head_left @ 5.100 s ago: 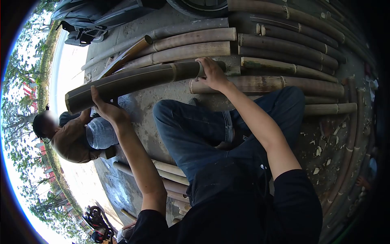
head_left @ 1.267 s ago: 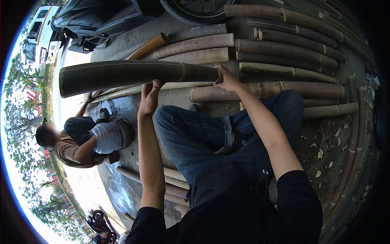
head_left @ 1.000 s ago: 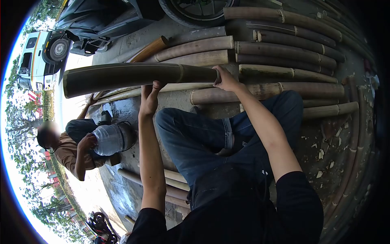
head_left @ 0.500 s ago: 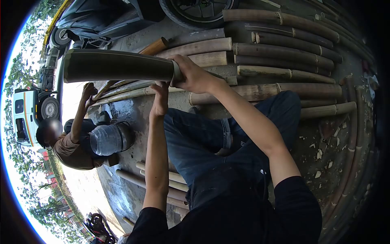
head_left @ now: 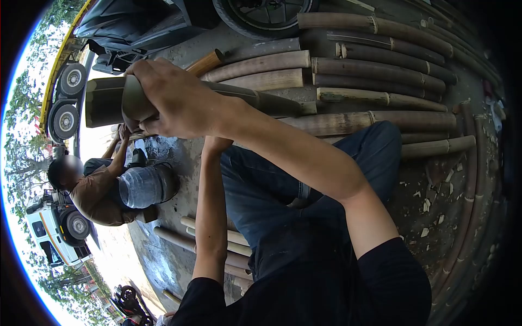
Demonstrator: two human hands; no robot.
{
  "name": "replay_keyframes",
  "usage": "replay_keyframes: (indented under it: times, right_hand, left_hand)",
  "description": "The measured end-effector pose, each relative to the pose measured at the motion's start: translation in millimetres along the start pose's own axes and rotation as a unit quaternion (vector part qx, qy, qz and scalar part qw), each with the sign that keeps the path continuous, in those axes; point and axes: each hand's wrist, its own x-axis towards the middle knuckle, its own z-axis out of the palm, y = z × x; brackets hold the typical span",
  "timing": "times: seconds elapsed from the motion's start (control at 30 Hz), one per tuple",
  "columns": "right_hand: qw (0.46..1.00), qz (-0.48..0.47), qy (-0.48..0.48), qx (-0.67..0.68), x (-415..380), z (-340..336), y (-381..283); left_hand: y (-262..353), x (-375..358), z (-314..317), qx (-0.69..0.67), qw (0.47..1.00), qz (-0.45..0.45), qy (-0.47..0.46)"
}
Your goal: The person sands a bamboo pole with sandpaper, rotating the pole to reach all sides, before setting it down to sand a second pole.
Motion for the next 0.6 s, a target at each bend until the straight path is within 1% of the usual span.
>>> replay_keyframes:
  times: [0.03,0.1,0.23,0.3,0.33,0.37,0.43,0.5,0.57,0.6]
  right_hand:
    - [1.0,-0.012,0.012,-0.013,7,0,-7]
    - [0.999,-0.018,0.016,-0.032,19,-3,-23]
    - [0.997,-0.028,0.008,-0.071,38,-1,-42]
    - [0.995,-0.024,0.012,-0.096,45,4,-47]
    - [0.995,-0.023,0.024,-0.099,48,8,-48]
    - [0.995,-0.02,0.026,-0.1,51,13,-49]
    - [0.993,-0.023,0.022,-0.111,55,18,-52]
    - [0.993,-0.019,0.012,-0.116,56,18,-55]
    - [0.993,-0.033,0.023,-0.107,56,19,-55]
    - [0.994,-0.034,0.02,-0.106,54,19,-53]
  left_hand:
    - [7,2,3,-0.025,1.0,-0.007,0.013]
    - [28,6,5,0.002,0.999,-0.001,0.039]
    - [71,7,12,0.2,0.975,0.017,0.092]
    - [79,6,18,0.235,0.965,0.014,0.112]
    - [76,8,20,0.194,0.973,0.003,0.126]
    - [73,8,21,0.194,0.973,0.002,0.122]
    - [70,4,21,0.058,0.988,0.027,0.142]
    - [69,5,23,0.05,0.988,0.023,0.145]
    - [71,5,21,0.041,0.988,0.02,0.148]
    - [72,4,20,0.06,0.988,-0.026,0.137]
